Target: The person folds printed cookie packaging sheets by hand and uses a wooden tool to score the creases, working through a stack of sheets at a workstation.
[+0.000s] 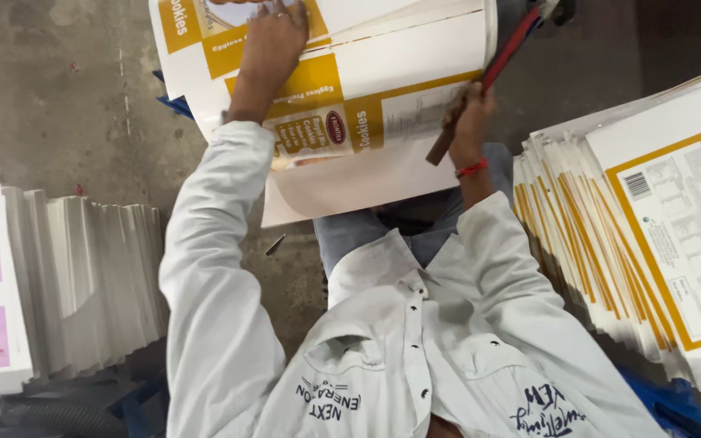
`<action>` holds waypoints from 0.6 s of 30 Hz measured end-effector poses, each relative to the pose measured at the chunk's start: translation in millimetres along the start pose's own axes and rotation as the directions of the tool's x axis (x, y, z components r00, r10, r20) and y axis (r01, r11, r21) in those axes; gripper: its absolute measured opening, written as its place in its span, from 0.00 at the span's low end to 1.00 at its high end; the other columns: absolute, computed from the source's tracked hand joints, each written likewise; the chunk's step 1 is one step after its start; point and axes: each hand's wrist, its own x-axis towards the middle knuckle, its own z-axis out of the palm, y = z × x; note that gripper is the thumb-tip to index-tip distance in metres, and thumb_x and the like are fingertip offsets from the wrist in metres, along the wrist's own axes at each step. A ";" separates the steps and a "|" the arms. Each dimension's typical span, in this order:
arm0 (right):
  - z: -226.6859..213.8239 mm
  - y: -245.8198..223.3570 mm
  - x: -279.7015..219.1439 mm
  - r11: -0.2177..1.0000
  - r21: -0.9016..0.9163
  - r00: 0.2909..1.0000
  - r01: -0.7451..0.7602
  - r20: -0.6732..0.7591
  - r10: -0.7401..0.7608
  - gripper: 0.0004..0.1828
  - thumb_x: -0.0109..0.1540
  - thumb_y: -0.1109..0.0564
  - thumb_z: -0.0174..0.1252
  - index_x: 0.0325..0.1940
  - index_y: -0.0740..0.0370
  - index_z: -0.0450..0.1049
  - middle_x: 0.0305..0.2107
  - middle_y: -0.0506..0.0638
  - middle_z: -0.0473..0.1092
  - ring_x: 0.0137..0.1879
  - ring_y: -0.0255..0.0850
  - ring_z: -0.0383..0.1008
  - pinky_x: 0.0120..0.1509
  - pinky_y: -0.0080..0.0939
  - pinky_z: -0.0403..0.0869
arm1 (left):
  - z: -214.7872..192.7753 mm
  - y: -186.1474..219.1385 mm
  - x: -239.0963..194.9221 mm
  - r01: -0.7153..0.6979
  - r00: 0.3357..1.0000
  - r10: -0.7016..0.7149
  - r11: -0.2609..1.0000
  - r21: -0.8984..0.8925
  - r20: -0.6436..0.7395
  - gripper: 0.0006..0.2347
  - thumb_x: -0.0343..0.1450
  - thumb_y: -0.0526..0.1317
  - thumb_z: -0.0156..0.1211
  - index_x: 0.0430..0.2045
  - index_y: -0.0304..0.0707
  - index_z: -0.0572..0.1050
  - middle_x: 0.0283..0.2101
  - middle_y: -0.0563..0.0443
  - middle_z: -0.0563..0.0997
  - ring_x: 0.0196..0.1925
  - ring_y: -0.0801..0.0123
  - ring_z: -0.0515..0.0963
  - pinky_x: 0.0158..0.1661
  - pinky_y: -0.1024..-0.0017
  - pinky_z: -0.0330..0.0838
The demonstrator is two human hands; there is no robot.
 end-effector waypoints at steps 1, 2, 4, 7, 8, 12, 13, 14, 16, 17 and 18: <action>-11.9 4.4 10.5 1.000 -0.021 1.000 -0.013 0.013 0.014 0.12 0.76 0.50 0.45 0.41 0.55 0.64 0.21 0.44 0.62 0.21 0.35 0.61 0.24 0.39 0.66 | -1.8 0.5 0.1 -0.010 1.000 0.011 1.000 0.012 -0.022 0.16 0.79 0.27 0.55 0.62 0.17 0.70 0.53 0.15 0.77 0.52 0.31 0.81 0.46 0.44 0.78; -20.4 7.5 20.0 0.999 -0.043 0.999 -0.026 0.025 0.027 0.11 0.75 0.50 0.45 0.40 0.55 0.64 0.21 0.44 0.62 0.20 0.35 0.61 0.22 0.39 0.65 | -3.9 3.6 -2.9 -0.021 0.999 0.022 0.999 0.025 -0.044 0.17 0.79 0.28 0.55 0.64 0.18 0.69 0.55 0.13 0.76 0.51 0.30 0.81 0.44 0.44 0.78; -18.7 20.2 24.1 0.999 -0.040 1.000 -0.029 0.008 0.030 0.12 0.75 0.50 0.45 0.39 0.54 0.64 0.20 0.44 0.62 0.18 0.35 0.61 0.21 0.38 0.64 | -9.4 9.0 -12.5 -0.033 0.990 0.054 0.987 0.156 -0.134 0.19 0.75 0.31 0.57 0.62 0.23 0.70 0.55 0.15 0.75 0.53 0.30 0.80 0.46 0.43 0.78; 12.7 42.9 -13.8 0.999 -0.031 0.999 -0.025 0.037 0.026 0.12 0.76 0.49 0.42 0.42 0.54 0.64 0.22 0.42 0.62 0.20 0.32 0.59 0.22 0.35 0.62 | -12.6 25.9 -36.4 -0.030 0.988 0.064 0.972 0.232 -0.142 0.23 0.71 0.32 0.56 0.64 0.26 0.68 0.58 0.17 0.74 0.56 0.29 0.78 0.49 0.43 0.76; 30.7 45.4 -28.9 0.998 -0.050 0.991 -0.035 0.127 0.041 0.12 0.77 0.48 0.40 0.46 0.53 0.65 0.26 0.40 0.62 0.23 0.29 0.58 0.24 0.32 0.60 | -14.9 29.5 -40.4 -0.022 0.989 0.056 0.970 0.241 -0.134 0.24 0.70 0.32 0.55 0.65 0.26 0.67 0.59 0.17 0.73 0.56 0.29 0.78 0.50 0.43 0.76; 80.6 32.7 -101.6 0.880 -0.351 0.815 -0.319 0.373 0.444 0.09 0.72 0.50 0.48 0.40 0.51 0.60 0.18 0.41 0.59 0.17 0.31 0.58 0.18 0.34 0.61 | -16.0 44.6 -72.2 -0.040 0.997 0.054 0.976 0.213 -0.061 0.23 0.74 0.34 0.55 0.66 0.25 0.66 0.61 0.15 0.70 0.59 0.26 0.76 0.52 0.40 0.74; 84.4 22.8 -109.1 0.872 -0.331 0.725 -0.361 0.489 0.485 0.13 0.74 0.49 0.49 0.39 0.53 0.58 0.18 0.42 0.58 0.17 0.31 0.57 0.19 0.33 0.61 | -13.4 47.8 -78.2 -0.029 0.997 0.043 0.975 0.220 -0.059 0.23 0.74 0.34 0.55 0.67 0.26 0.65 0.62 0.15 0.70 0.59 0.27 0.75 0.53 0.41 0.74; 82.9 10.1 -112.1 0.867 -0.337 0.693 -0.366 0.523 0.496 0.11 0.74 0.49 0.49 0.40 0.53 0.60 0.19 0.41 0.58 0.17 0.30 0.57 0.19 0.33 0.61 | -10.0 49.6 -82.8 -0.018 0.998 0.031 0.974 0.227 -0.056 0.24 0.74 0.34 0.55 0.67 0.26 0.64 0.63 0.16 0.69 0.60 0.28 0.75 0.53 0.41 0.74; 74.9 -10.4 -112.5 0.860 -0.346 0.628 -0.374 0.588 0.510 0.10 0.73 0.49 0.49 0.42 0.54 0.63 0.20 0.41 0.59 0.17 0.29 0.55 0.19 0.32 0.60 | -2.3 46.8 -91.8 0.028 0.987 0.014 0.967 0.255 -0.160 0.24 0.73 0.34 0.56 0.66 0.28 0.66 0.62 0.19 0.70 0.60 0.31 0.76 0.53 0.43 0.75; 70.7 -17.3 -107.9 0.858 -0.337 0.625 -0.387 0.588 0.513 0.09 0.73 0.50 0.50 0.42 0.54 0.63 0.20 0.41 0.59 0.17 0.29 0.55 0.19 0.32 0.60 | 2.2 41.8 -88.7 0.045 0.977 0.012 0.963 0.265 -0.212 0.24 0.73 0.34 0.56 0.66 0.28 0.66 0.62 0.20 0.70 0.60 0.32 0.76 0.53 0.44 0.75; 67.6 -21.4 -101.2 0.856 -0.327 0.623 -0.400 0.589 0.516 0.08 0.73 0.50 0.50 0.42 0.54 0.63 0.20 0.41 0.59 0.17 0.29 0.56 0.19 0.31 0.59 | 7.0 33.1 -81.0 0.044 0.975 0.014 0.966 0.256 -0.220 0.22 0.73 0.34 0.57 0.64 0.27 0.68 0.61 0.21 0.72 0.58 0.34 0.77 0.50 0.46 0.76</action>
